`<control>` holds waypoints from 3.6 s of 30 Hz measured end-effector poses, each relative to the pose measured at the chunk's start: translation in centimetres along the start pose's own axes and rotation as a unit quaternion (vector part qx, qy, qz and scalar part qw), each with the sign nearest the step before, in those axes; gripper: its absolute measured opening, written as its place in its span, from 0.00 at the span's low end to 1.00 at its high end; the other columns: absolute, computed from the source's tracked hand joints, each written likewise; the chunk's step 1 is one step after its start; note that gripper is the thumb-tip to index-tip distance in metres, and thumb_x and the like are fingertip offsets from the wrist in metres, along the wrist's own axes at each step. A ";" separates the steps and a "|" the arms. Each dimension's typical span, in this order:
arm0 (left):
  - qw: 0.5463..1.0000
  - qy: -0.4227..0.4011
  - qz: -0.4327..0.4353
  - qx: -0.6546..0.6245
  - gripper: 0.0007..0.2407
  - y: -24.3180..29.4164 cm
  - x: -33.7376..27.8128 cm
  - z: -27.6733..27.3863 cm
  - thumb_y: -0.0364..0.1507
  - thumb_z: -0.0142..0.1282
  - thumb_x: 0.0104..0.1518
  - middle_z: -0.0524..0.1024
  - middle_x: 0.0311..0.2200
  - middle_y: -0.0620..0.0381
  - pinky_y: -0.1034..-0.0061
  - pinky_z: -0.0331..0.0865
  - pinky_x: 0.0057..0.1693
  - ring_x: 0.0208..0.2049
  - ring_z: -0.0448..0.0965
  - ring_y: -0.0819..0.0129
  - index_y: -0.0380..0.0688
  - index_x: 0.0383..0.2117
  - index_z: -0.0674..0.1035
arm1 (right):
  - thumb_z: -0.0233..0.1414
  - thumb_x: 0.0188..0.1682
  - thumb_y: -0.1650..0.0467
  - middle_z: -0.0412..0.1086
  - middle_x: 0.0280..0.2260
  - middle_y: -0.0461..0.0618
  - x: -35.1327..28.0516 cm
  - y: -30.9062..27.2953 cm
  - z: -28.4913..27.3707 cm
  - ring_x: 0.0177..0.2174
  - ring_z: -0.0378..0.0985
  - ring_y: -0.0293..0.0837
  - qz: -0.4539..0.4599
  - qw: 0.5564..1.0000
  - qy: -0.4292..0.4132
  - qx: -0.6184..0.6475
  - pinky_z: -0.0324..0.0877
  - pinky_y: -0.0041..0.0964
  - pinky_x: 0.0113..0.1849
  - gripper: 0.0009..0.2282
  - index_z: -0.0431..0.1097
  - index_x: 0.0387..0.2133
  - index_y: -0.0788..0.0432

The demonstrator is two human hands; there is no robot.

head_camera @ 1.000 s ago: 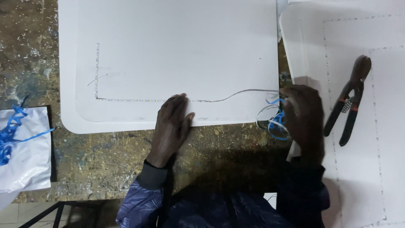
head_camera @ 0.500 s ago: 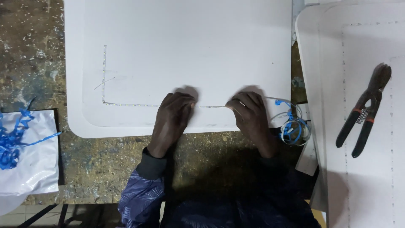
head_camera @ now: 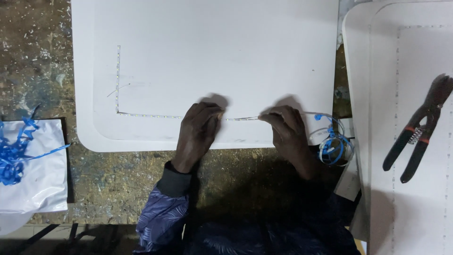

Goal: Applying an LED strip to a sign board by peeling the adhesive backing and pressing it down, followed by packing the excess strip into a bag and reel.

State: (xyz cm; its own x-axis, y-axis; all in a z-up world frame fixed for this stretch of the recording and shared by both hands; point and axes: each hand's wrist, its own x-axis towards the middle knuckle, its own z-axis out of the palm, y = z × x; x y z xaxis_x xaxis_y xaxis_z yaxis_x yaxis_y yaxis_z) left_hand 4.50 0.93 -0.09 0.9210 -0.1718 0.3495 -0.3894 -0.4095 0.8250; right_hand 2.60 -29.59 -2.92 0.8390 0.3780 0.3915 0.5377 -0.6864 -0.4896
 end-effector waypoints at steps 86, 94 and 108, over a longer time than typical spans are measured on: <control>0.962 -0.015 -0.004 0.274 0.30 3.0 -8.4 2.6 0.50 0.58 0.69 0.73 0.71 0.44 0.44 0.54 0.79 0.75 0.66 0.39 0.41 0.70 0.78 | 0.66 0.58 0.71 0.73 0.60 0.64 -7.5 2.8 -4.7 0.61 0.76 0.70 0.131 0.968 0.212 -0.036 0.74 0.62 0.61 0.17 0.79 0.59 0.63; 0.972 -0.030 -0.034 0.233 0.32 1.1 -9.7 -2.7 0.51 0.63 0.65 0.71 0.72 0.45 0.45 0.53 0.80 0.77 0.63 0.38 0.41 0.68 0.80 | 0.68 0.55 0.71 0.82 0.51 0.56 -7.5 -5.5 -2.8 0.55 0.84 0.60 0.086 0.967 0.215 -0.106 0.77 0.53 0.57 0.12 0.84 0.51 0.58; 0.977 -0.100 0.035 0.186 0.21 3.8 -9.4 1.1 0.39 0.60 0.69 0.75 0.68 0.46 0.46 0.61 0.76 0.73 0.69 0.38 0.42 0.64 0.83 | 0.61 0.60 0.71 0.78 0.48 0.48 -6.5 -5.7 -4.7 0.56 0.79 0.59 0.036 0.984 0.130 -0.113 0.69 0.56 0.55 0.01 0.80 0.39 0.52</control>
State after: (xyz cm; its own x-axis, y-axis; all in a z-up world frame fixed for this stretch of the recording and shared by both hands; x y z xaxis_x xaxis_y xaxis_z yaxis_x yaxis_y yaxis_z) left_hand -5.60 -0.02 -0.75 0.8885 -0.3672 0.2752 -0.4584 -0.6816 0.5704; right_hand -6.33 -31.06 0.97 0.8085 0.1722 0.5627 0.4213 -0.8370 -0.3491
